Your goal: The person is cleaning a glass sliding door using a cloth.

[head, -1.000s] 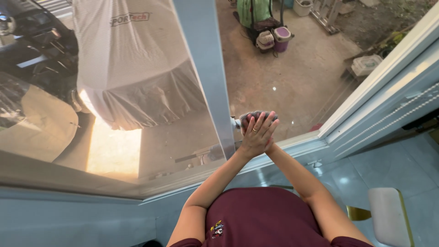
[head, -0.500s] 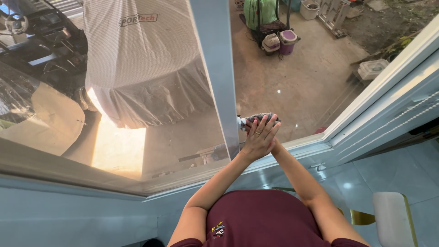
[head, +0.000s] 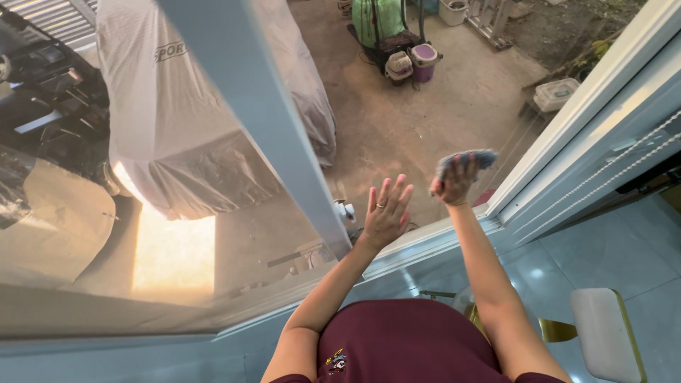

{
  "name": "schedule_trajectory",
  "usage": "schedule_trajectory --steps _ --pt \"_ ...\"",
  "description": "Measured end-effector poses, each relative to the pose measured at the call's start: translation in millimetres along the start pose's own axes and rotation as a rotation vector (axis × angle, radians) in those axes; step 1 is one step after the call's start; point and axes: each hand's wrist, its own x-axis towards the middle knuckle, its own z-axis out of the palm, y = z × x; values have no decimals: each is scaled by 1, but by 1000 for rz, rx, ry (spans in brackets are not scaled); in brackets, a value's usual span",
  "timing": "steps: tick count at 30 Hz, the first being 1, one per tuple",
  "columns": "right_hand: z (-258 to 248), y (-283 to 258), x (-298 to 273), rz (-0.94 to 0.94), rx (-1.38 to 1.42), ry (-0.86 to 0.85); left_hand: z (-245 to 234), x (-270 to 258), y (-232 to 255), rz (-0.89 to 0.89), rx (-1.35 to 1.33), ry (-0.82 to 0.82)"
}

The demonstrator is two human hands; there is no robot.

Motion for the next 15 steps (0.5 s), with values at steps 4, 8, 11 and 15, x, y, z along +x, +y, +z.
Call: schedule_trajectory --steps 4,8,11,15 --pt "-11 42 14 144 2 25 22 -8 -13 20 97 7" --pt "-21 73 20 232 7 38 26 -10 -13 20 157 38" --pt "-23 97 15 328 1 22 31 -11 -12 26 175 46" --pt "-29 128 14 459 -23 32 43 -13 -12 47 221 64"
